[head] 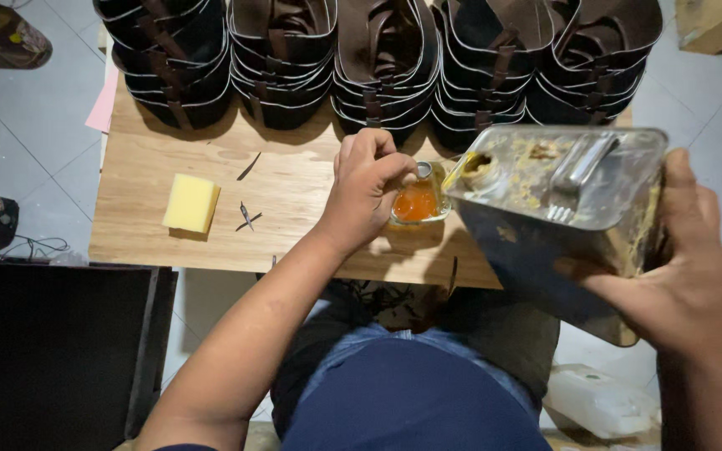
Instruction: The person sits at a workbench with stacks of leather shoe uppers. They use red-handled scissors to trim excess material from the edge of an upper, set it on a stack, then pour liquid from a metal can into a small container and use a brush to apply the liquid along the trimmed edge of another upper.
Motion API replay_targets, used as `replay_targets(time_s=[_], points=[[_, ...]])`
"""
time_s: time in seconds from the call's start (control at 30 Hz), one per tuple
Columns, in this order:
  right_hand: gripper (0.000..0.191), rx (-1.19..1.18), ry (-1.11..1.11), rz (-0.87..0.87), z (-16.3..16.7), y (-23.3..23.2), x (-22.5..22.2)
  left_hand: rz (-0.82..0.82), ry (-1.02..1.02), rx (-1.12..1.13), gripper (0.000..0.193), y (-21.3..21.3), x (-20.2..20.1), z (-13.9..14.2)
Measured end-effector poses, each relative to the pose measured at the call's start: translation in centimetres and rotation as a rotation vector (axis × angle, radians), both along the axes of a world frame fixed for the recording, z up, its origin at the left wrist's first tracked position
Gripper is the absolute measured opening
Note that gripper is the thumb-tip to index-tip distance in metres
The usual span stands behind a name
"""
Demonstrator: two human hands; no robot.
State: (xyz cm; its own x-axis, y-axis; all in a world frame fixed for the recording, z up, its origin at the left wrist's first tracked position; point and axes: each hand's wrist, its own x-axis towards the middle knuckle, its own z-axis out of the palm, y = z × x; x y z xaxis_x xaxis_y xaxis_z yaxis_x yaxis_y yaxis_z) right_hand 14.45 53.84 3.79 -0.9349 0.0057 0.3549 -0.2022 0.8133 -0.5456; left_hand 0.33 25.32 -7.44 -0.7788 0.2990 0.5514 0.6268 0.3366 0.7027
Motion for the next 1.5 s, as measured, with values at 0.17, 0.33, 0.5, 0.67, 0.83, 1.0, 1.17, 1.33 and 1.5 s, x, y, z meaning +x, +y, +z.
replay_targets(time_s=[0.17,0.33,0.5,0.67,0.83,1.0,1.17,1.33,1.5], points=[[0.134,0.084,-0.032,-0.011,0.2,-0.3,0.1,0.005,0.038,0.02,0.019,0.1,0.2,1.5],[0.129,-0.071,-0.045,0.017,-0.2,-0.5,0.0,-0.003,0.078,-0.02,0.019,0.7,0.1,2.6],[0.133,0.117,-0.035,0.013,-0.7,0.3,0.1,-0.009,0.236,-0.156,0.012,1.7,-0.2,2.4],[0.134,0.082,-0.027,0.012,-1.6,1.0,0.8,-0.024,0.388,-0.299,0.009,0.9,-1.3,0.6],[0.138,0.093,-0.028,-0.126,-2.3,0.7,2.2,-0.043,0.278,-0.334,0.01,-0.4,-1.4,-1.1],[0.135,-0.096,-0.062,-0.15,-2.2,0.6,4.1,-0.162,0.278,-0.534,0.004,-0.9,-0.3,-0.3],[0.136,-0.112,-0.031,-0.141,-2.4,0.9,5.0,-0.244,-0.003,-0.398,0.01,-0.4,-0.8,1.7],[0.136,-0.089,0.001,-0.185,-3.4,0.9,5.6,-0.146,-0.136,-0.132,0.004,0.2,-1.0,3.2],[0.132,-0.16,0.042,-0.104,-4.6,0.9,5.4,-0.163,-0.153,-0.017,0.01,0.8,0.2,4.7]])
